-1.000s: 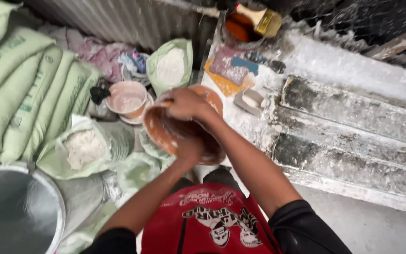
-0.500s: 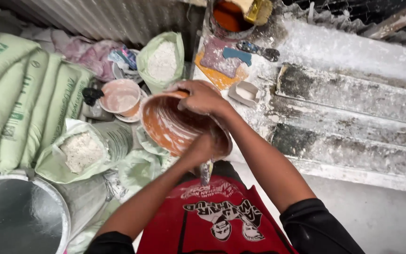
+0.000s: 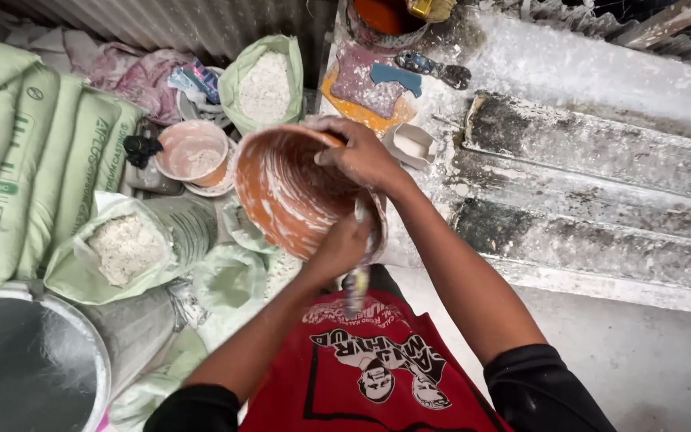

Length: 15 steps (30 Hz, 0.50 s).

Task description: Applying a reddish liquid coating to a circular mold using a paint brush.

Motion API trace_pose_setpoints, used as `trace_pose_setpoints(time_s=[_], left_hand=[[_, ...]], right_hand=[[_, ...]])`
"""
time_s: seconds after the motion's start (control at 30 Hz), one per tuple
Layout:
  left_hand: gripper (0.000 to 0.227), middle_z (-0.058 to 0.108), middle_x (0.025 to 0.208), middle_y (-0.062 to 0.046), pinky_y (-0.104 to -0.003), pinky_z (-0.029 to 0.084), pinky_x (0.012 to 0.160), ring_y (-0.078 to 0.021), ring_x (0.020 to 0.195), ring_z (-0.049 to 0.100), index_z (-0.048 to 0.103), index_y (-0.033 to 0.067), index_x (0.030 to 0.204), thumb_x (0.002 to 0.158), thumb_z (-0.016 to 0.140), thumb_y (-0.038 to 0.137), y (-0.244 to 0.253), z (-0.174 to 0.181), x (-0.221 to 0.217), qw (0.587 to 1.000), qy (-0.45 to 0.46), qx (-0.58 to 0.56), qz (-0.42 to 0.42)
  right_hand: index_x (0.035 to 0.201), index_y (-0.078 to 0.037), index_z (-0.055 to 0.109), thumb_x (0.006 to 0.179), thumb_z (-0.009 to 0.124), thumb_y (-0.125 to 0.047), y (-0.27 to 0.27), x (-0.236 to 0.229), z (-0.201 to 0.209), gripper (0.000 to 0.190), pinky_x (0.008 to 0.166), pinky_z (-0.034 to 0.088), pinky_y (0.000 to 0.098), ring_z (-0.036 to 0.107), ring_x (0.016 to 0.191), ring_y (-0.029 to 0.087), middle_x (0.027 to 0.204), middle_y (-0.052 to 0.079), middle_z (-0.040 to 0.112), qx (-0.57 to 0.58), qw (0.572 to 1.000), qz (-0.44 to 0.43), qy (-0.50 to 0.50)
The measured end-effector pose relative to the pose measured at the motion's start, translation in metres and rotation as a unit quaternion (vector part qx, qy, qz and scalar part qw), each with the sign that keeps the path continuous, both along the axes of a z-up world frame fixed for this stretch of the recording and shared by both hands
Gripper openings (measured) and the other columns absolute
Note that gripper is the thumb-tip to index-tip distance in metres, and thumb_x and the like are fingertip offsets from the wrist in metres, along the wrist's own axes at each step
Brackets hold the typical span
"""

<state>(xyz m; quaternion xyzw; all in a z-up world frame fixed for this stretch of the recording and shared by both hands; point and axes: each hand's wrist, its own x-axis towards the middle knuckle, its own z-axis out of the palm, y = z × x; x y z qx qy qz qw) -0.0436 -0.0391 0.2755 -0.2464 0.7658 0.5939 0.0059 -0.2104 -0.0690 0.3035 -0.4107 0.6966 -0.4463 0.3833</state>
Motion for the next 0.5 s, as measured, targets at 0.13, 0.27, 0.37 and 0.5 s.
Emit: trace_pose_setpoints(time_s=[0.13, 0.27, 0.37, 0.5], left_hand=[[0.034, 0.075, 0.098, -0.025, -0.060, 0.057, 0.087, -0.0461, 0.103, 0.072, 0.070, 0.0013, 0.103, 0.092, 0.047, 0.025, -0.046, -0.048, 0.025, 0.949, -0.235, -0.127, -0.168], [0.043, 0.074, 0.103, -0.026, -0.061, 0.052, 0.093, -0.0489, 0.109, 0.068, 0.074, 0.0051, 0.104, 0.096, 0.043, 0.034, -0.060, -0.001, 0.002, 0.935, -0.228, -0.173, -0.209], [0.049, 0.074, 0.101, -0.027, -0.061, 0.052, 0.093, -0.0488, 0.108, 0.068, 0.074, 0.0039, 0.100, 0.102, 0.036, 0.036, -0.052, -0.016, 0.000, 0.941, -0.184, -0.185, -0.216], [0.037, 0.076, 0.081, -0.008, -0.056, 0.058, 0.068, -0.0314, 0.087, 0.076, 0.076, 0.0166, 0.080, 0.096, 0.046, 0.029, -0.064, -0.120, 0.007, 0.822, -0.259, -0.420, -0.283]], right_hand=[[0.122, -0.009, 0.071, 0.070, 0.078, -0.014, 0.002, -0.006, -0.001, 0.052, 0.116, 0.038, 0.0507, 0.054, 0.135, 0.041, 0.134, 0.016, 0.067, 0.003, 0.999, 0.037, -0.012], [0.121, -0.016, 0.073, 0.072, 0.081, -0.019, -0.010, -0.003, -0.009, 0.051, 0.114, 0.041, 0.0480, 0.057, 0.133, 0.034, 0.134, 0.010, 0.068, 0.014, 0.999, 0.035, 0.012], [0.121, -0.017, 0.073, 0.070, 0.079, -0.019, -0.011, -0.002, -0.004, 0.051, 0.113, 0.041, 0.0482, 0.057, 0.133, 0.034, 0.133, 0.010, 0.068, 0.024, 0.999, 0.036, 0.016], [0.119, -0.015, 0.074, 0.070, 0.077, -0.015, -0.011, 0.010, 0.003, 0.050, 0.114, 0.041, 0.0483, 0.057, 0.133, 0.036, 0.133, 0.010, 0.069, 0.022, 0.998, 0.061, 0.018]])
